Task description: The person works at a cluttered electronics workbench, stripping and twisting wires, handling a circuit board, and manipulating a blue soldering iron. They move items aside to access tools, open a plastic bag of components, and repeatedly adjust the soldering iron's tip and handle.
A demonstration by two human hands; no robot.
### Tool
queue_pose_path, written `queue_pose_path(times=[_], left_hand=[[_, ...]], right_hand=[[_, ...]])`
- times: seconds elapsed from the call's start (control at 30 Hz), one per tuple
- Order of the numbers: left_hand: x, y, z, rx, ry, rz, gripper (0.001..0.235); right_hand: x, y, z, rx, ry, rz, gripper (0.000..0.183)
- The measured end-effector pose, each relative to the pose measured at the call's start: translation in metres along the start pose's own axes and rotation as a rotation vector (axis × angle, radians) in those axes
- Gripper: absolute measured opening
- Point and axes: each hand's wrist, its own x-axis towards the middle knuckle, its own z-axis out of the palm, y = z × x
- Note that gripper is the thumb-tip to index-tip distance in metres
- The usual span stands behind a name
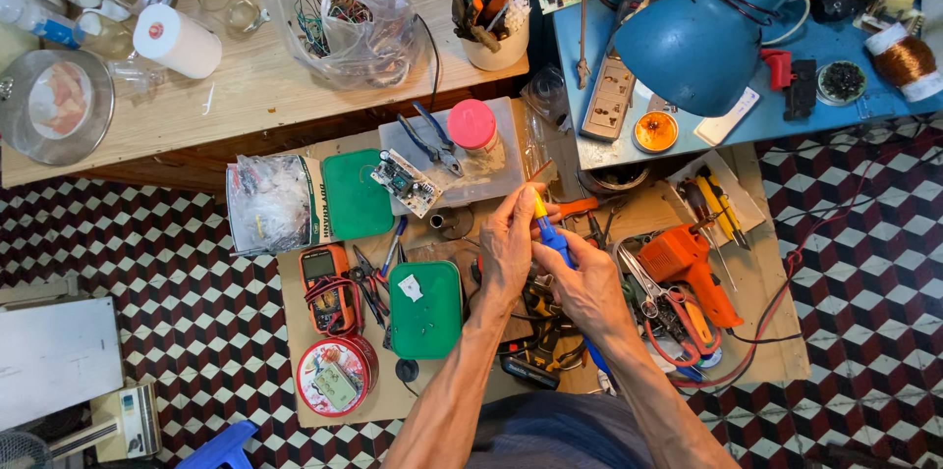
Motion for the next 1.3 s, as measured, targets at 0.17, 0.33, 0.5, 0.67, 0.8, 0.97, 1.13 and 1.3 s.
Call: queue_pose_path(times=[0.17,0.33,0.5,0.67,0.8,0.97,1.13,1.3], left_hand=[[-0.004,0.0,0.0,0.054,-0.001,0.045,0.048],[0.005,0.002,-0.003,0.027,-0.046,0.048,0.049],[0.036,0.025,-0.009,0.105,-0.003,0.078,0.049],[0.052,0.039,-0.023,0.045,-0.053,0.153,0.057],[0.017,0.027,-0.02,-0.157,-0.055,-0.044,0.066],[-0.034,0.008,-0.015,-0.129,-0.208,-0.16,0.068],[-0.053,0.007,-0.003,0.187,-0.195,-0.015,0.063],[-0.055,0.007,0.001,0.093,-0.175,-0.058,0.062]], right_hand=[[0.005,0.001,0.005,-0.008,0.021,-0.021,0.03],[0.005,-0.002,0.0,-0.025,-0.007,-0.086,0.034],[0.0,0.01,-0.009,0.029,-0.061,0.015,0.04],[-0.005,0.026,-0.014,0.033,-0.036,-0.087,0.051],[-0.004,0.016,-0.021,-0.325,0.159,-0.333,0.056],[-0.008,0.009,-0.018,-0.222,0.175,-0.173,0.049],[-0.005,0.02,-0.017,0.143,0.013,-0.202,0.042],[-0.007,0.038,-0.025,0.528,-0.128,-0.086,0.042]])
